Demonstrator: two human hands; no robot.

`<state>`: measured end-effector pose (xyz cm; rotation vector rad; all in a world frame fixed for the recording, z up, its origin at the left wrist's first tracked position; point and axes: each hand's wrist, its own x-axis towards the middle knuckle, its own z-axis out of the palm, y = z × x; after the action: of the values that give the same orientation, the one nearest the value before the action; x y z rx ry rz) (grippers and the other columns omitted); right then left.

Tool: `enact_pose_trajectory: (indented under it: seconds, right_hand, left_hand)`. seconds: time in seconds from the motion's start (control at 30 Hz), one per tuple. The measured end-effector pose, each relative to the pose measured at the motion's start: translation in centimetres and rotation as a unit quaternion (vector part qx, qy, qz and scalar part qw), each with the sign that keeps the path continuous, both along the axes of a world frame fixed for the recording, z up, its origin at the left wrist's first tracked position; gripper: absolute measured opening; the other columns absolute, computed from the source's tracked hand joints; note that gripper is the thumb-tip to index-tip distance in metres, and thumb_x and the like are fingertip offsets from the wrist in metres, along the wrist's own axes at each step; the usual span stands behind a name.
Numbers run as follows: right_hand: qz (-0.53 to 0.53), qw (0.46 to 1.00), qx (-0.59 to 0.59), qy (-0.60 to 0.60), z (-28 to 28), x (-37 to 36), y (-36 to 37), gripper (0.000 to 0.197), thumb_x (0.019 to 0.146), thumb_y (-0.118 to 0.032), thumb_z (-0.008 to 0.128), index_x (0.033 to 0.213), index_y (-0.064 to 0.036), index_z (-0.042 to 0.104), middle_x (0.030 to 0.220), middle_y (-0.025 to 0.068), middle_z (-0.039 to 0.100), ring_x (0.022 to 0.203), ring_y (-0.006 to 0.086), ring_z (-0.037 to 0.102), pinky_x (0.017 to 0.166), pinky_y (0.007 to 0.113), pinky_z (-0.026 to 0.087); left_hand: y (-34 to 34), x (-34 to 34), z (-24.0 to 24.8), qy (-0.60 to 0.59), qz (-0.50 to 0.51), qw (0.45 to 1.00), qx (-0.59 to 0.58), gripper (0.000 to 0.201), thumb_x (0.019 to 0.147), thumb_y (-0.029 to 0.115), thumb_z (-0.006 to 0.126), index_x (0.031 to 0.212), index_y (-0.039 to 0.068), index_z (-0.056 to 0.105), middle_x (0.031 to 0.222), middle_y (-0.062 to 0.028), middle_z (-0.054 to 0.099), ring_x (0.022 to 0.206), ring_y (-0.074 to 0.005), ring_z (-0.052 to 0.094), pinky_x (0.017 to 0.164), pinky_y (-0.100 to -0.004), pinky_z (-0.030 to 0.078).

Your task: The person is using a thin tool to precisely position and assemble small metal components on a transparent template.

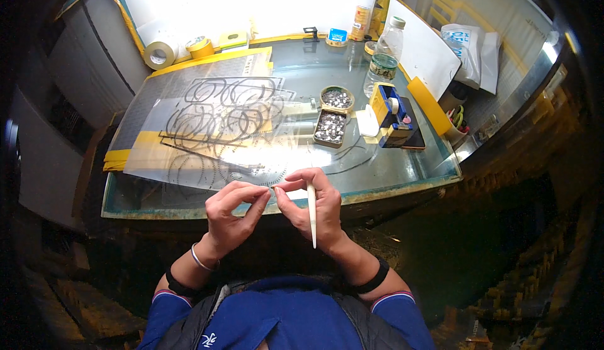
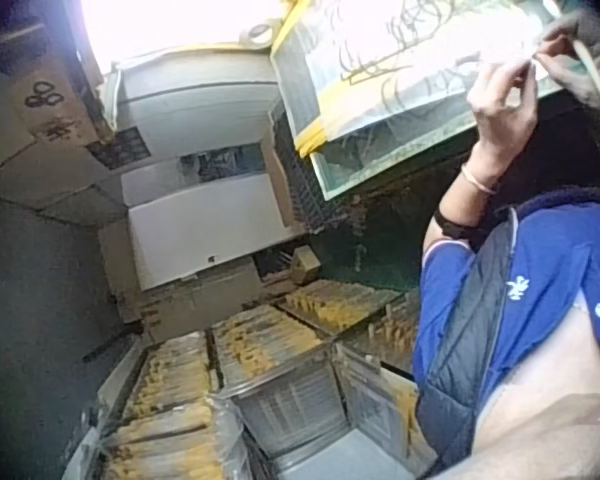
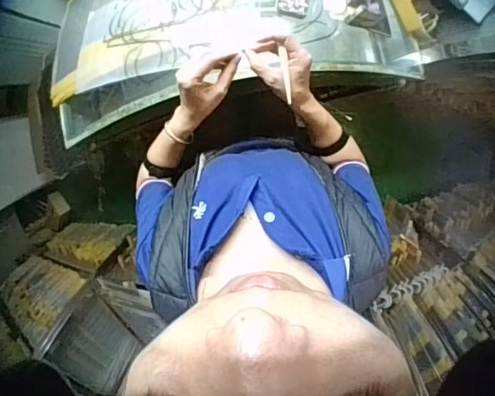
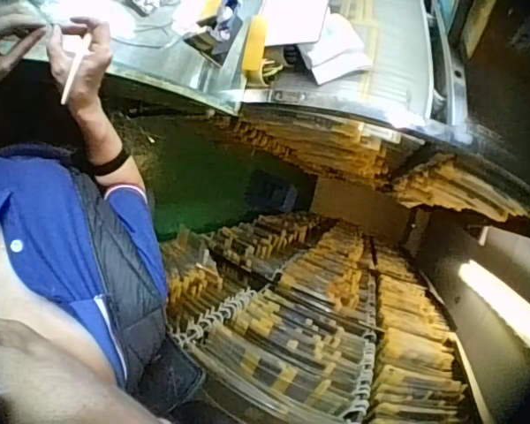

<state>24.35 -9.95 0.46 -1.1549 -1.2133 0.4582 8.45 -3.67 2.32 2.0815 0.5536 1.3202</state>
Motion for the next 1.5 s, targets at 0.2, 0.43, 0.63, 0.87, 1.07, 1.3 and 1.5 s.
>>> enact_pose_trajectory:
  seconds: [0.2, 0.43, 0.63, 0.87, 1.07, 1.3, 1.5]
  right_hand:
    - [-0.012, 1.0, 0.009, -0.019, 0.6, -0.5, -0.5, 0.029, 0.079, 0.002, 0.075, 0.1, -0.0044, 0.056, 0.083, 0.0068, 0.07, 0.082, 0.0108, 0.067, 0.081, 0.027, 0.051]
    - [-0.032, 0.998, 0.024, -0.052, 0.1, -0.5, -0.4, 0.028, 0.077, 0.001, 0.078, 0.096, -0.0041, 0.058, 0.082, 0.006, 0.069, 0.08, 0.0118, 0.067, 0.085, 0.031, 0.052]
    - [-0.045, 0.994, 0.039, -0.095, -0.1, -0.5, -0.3, 0.028, 0.075, 0.0, 0.079, 0.094, -0.0039, 0.059, 0.081, 0.0069, 0.068, 0.077, 0.0137, 0.068, 0.086, 0.033, 0.054]
    - [-0.052, 0.983, 0.097, -0.144, -0.2, -0.2, 0.1, 0.027, 0.07, -0.002, 0.08, 0.089, -0.0071, 0.061, 0.078, 0.0065, 0.066, 0.068, 0.021, 0.065, 0.062, 0.032, 0.051]
    - [-0.036, 0.983, 0.077, -0.161, -0.1, -0.2, -0.2, 0.029, 0.071, 0.003, 0.078, 0.091, -0.0045, 0.058, 0.08, 0.0062, 0.064, 0.071, 0.0145, 0.066, 0.088, 0.038, 0.056]
    - [-0.025, 0.987, 0.076, -0.141, -0.5, -0.3, -0.1, 0.029, 0.071, 0.005, 0.077, 0.09, -0.0047, 0.057, 0.078, 0.0043, 0.06, 0.07, 0.0126, 0.062, 0.091, 0.039, 0.055]
    - [0.014, 0.994, 0.056, -0.091, -0.6, -0.1, -0.1, 0.029, 0.073, 0.006, 0.076, 0.091, -0.0045, 0.055, 0.08, 0.0027, 0.06, 0.073, 0.0097, 0.06, 0.094, 0.039, 0.054]
  left_hand:
    - [-0.3, 0.2, -0.1, 0.03, 0.042, 0.997, 0.058, 0.018, 0.076, -0.003, 0.074, 0.093, 0.0, 0.072, 0.081, -0.012, 0.07, 0.07, -0.0227, 0.07, 0.063, -0.0299, 0.056]
    - [-0.2, 0.0, 0.4, 0.058, 0.024, 0.997, 0.034, 0.016, 0.079, -0.002, 0.073, 0.095, -0.001, 0.074, 0.083, -0.0121, 0.071, 0.069, -0.0167, 0.071, 0.061, -0.0253, 0.056]
    - [-0.2, -0.1, 0.9, 0.076, 0.007, 0.997, -0.026, 0.014, 0.08, -0.001, 0.073, 0.094, -0.001, 0.074, 0.081, -0.0121, 0.072, 0.068, -0.015, 0.071, 0.061, -0.0242, 0.055]
    - [-0.1, -0.4, 1.1, 0.089, -0.032, 0.989, -0.116, 0.014, 0.082, 0.002, 0.071, 0.095, 0.0, 0.075, 0.082, -0.0109, 0.073, 0.069, -0.0117, 0.07, 0.062, -0.0223, 0.054]
    - [0.0, -0.4, 0.6, 0.087, -0.037, 0.986, -0.135, 0.015, 0.082, 0.007, 0.073, 0.094, -0.001, 0.075, 0.08, -0.0117, 0.073, 0.069, -0.0137, 0.071, 0.062, -0.0243, 0.056]
    - [0.1, -0.5, -0.3, 0.057, -0.058, 0.975, -0.209, 0.015, 0.084, 0.007, 0.072, 0.095, -0.002, 0.075, 0.082, -0.0088, 0.074, 0.07, -0.0108, 0.07, 0.064, -0.0228, 0.056]
    - [0.2, -0.7, -0.1, 0.042, -0.097, 0.932, -0.347, 0.016, 0.087, 0.006, 0.07, 0.097, -0.007, 0.073, 0.083, -0.0095, 0.073, 0.072, -0.0108, 0.069, 0.066, -0.0223, 0.057]
